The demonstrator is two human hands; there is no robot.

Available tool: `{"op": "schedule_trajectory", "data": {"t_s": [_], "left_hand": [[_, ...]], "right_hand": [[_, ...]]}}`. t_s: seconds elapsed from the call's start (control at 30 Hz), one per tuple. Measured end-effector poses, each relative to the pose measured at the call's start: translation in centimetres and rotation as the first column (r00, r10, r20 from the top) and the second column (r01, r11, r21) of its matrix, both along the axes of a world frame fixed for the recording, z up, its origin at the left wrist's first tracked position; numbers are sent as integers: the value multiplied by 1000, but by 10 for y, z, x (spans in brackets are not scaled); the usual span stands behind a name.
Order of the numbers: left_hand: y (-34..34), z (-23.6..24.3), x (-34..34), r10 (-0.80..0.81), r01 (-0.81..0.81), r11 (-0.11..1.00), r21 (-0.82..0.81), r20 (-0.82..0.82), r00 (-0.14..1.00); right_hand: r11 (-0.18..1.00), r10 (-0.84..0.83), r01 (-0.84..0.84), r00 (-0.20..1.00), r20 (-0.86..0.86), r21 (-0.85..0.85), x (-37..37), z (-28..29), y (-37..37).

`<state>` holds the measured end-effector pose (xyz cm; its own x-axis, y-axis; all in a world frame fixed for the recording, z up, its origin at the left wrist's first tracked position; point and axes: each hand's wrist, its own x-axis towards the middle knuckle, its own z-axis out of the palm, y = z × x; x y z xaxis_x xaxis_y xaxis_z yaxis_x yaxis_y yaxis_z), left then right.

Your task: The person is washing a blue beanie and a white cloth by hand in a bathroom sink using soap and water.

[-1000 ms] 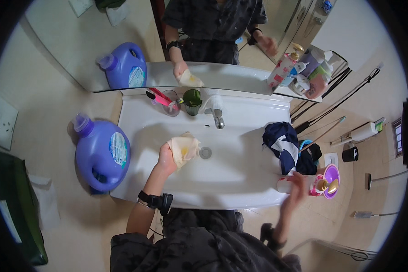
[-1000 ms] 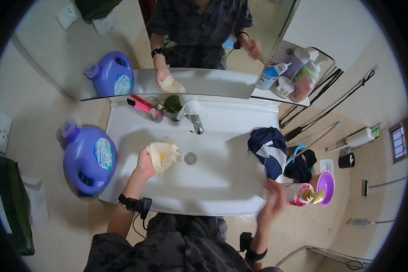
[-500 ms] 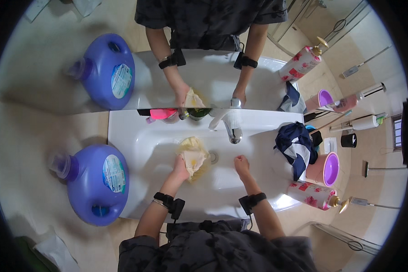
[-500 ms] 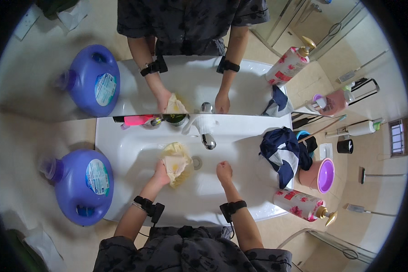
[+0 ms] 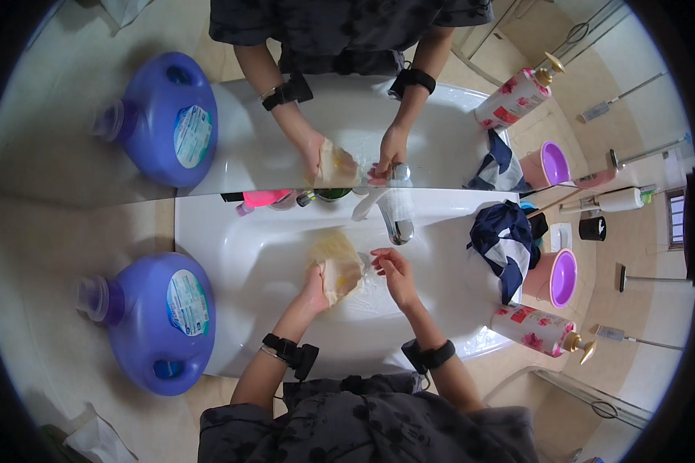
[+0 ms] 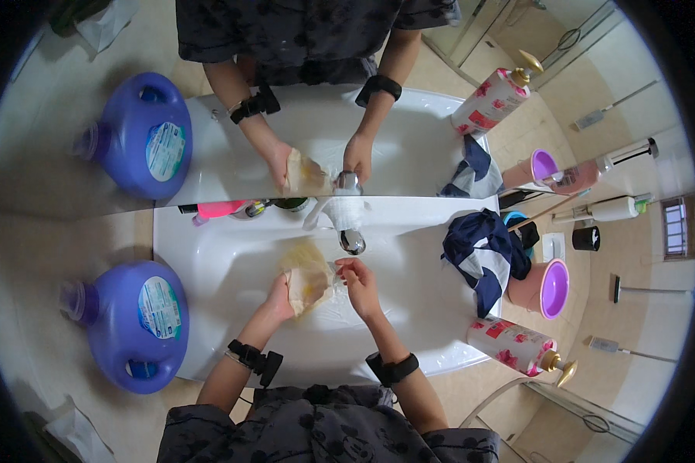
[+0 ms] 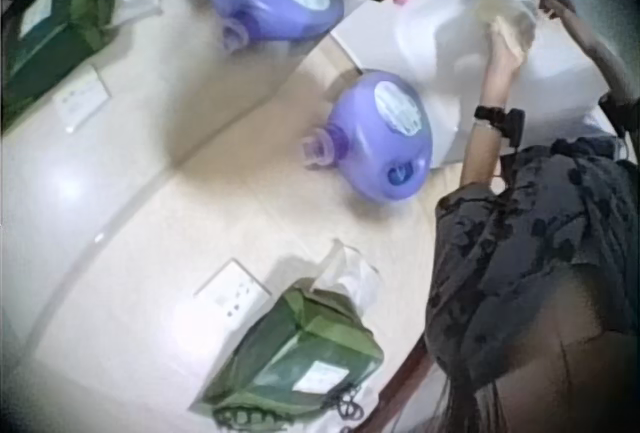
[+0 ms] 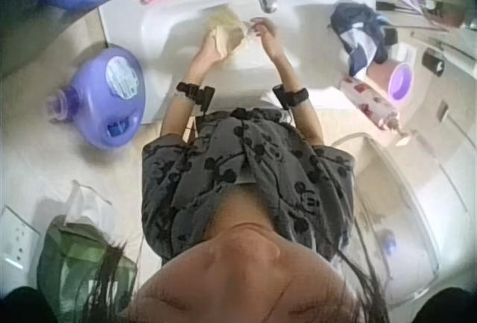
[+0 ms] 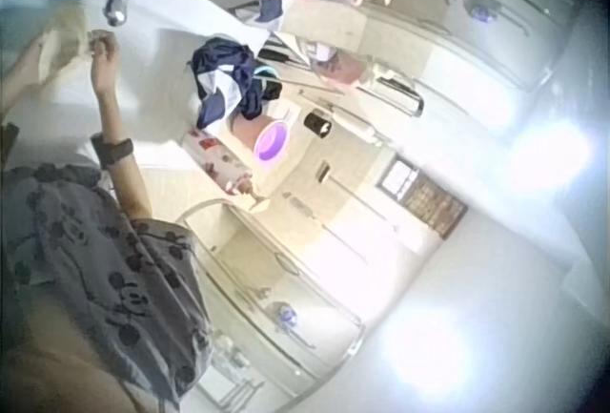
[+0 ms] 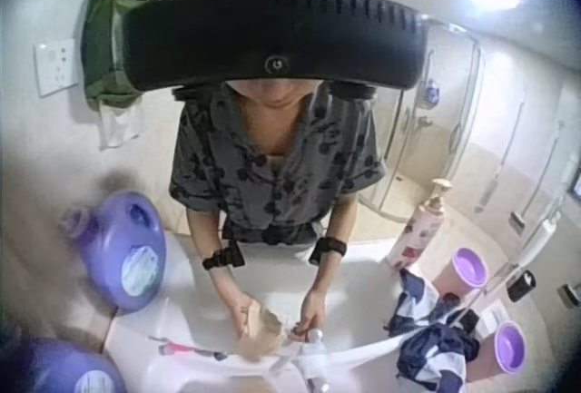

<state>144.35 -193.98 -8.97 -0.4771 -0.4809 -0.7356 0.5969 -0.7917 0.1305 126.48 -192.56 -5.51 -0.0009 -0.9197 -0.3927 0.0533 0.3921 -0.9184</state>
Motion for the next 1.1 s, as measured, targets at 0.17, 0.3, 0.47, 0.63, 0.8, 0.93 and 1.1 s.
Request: {"op": "schedule_trajectory", "data": {"t_s": [0.17,0.3,0.47,0.63,0.8,0.93,1.1], "left_hand": [[8,25,-5,-187,184,981,-65,-43,981],[5,31,6,-195,193,968,-161,1,981],[1,43,20,-76,85,993,-79,105,992],[13,25,16,-177,271,958,-89,561,808],[32,19,-21,-63,46,997,67,285,957],[24,27,-43,181,-176,983,-60,89,979],[3,15,-29,95,-92,996,-22,281,955]], "right_hand": [[986,148,-162,953,-265,-30,-1,-23,-3],[872,298,-355,932,208,337,6,-8,0],[690,-155,-513,585,-796,-511,9,20,-3],[960,140,-173,977,160,219,23,36,-1],[916,-209,-15,833,512,400,50,45,-1],[993,-58,39,984,-171,-113,57,22,-5],[970,-54,-85,840,-541,-229,77,16,16]]}}
